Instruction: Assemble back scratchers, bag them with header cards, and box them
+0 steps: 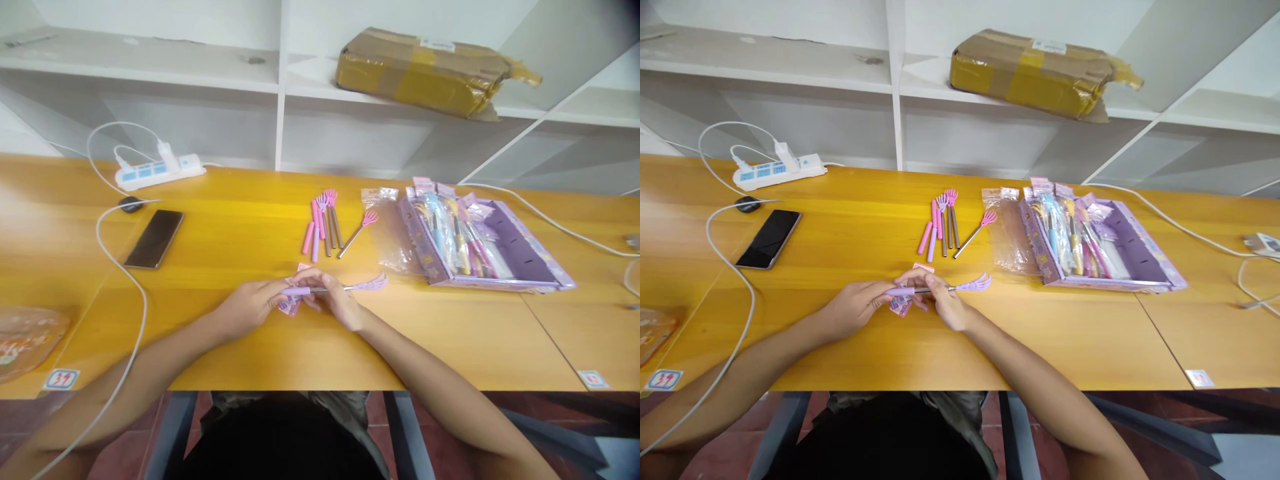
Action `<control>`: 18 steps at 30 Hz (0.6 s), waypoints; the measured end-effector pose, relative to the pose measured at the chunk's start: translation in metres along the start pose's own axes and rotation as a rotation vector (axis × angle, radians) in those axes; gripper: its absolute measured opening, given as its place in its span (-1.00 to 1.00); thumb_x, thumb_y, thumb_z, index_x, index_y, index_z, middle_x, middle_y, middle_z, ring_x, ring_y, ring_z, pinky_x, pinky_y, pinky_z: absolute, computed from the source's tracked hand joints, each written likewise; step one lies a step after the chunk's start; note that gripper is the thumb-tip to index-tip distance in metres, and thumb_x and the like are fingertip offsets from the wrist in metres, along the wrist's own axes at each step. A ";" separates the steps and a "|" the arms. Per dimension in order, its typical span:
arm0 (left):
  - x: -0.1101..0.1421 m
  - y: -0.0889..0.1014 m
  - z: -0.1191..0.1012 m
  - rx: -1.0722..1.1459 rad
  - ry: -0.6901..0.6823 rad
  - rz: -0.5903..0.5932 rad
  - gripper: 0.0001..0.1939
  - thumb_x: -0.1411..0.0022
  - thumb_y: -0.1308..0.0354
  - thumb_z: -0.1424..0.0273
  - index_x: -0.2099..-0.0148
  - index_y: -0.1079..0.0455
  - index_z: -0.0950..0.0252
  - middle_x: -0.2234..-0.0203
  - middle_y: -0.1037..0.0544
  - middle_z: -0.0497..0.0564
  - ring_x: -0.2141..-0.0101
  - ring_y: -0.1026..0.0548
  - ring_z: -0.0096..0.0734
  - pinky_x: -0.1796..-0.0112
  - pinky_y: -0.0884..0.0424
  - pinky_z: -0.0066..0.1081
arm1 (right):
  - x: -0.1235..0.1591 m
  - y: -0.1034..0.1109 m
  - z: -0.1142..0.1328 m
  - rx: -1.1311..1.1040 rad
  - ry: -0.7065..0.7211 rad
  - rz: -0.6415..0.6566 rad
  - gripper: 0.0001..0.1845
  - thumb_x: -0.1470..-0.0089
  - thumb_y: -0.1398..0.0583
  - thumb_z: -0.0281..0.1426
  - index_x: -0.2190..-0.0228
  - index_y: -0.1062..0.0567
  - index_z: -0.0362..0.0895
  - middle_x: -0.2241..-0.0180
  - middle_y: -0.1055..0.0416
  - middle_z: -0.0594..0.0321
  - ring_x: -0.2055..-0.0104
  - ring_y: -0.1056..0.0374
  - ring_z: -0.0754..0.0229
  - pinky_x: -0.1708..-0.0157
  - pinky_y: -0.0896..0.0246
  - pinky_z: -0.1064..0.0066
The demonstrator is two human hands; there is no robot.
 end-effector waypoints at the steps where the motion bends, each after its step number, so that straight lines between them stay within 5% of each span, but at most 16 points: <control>1: 0.000 0.000 -0.001 0.001 -0.004 -0.003 -0.61 -0.58 0.07 0.24 -0.22 -0.49 0.16 -0.03 -0.68 0.06 0.00 -0.64 -0.21 -0.09 -0.53 -0.23 | 0.000 -0.002 -0.001 0.012 -0.012 0.007 -0.36 -0.45 0.10 0.10 -0.06 -0.51 -0.07 0.34 -0.38 0.24 0.46 -0.12 0.22 0.43 -0.09 0.35; 10: 0.005 -0.014 -0.002 0.098 -0.010 0.024 -0.59 -0.60 0.12 0.19 -0.10 -0.53 0.18 0.11 -0.70 0.04 0.10 -0.66 -0.25 -0.04 -0.52 -0.27 | 0.000 -0.017 -0.001 0.026 -0.013 0.053 -0.31 -0.45 0.17 0.12 -0.22 -0.39 -0.04 0.27 -0.45 0.17 0.39 -0.27 0.15 0.46 -0.06 0.36; 18: 0.005 -0.018 -0.008 0.108 0.001 0.020 -0.62 -0.59 0.10 0.22 -0.17 -0.49 0.21 0.13 -0.69 0.06 0.14 -0.65 -0.25 0.05 -0.54 -0.30 | 0.004 -0.021 -0.011 0.077 -0.046 0.058 -0.31 -0.48 0.23 0.06 -0.28 -0.37 -0.02 0.21 -0.48 0.16 0.43 -0.15 0.21 0.45 -0.04 0.37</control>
Point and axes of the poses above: each hand's wrist, its own x-axis away from the middle knuckle, its own y-axis out of the back of the hand, z = x × y, the point moved 10 cm from there along -x, towards the middle knuckle
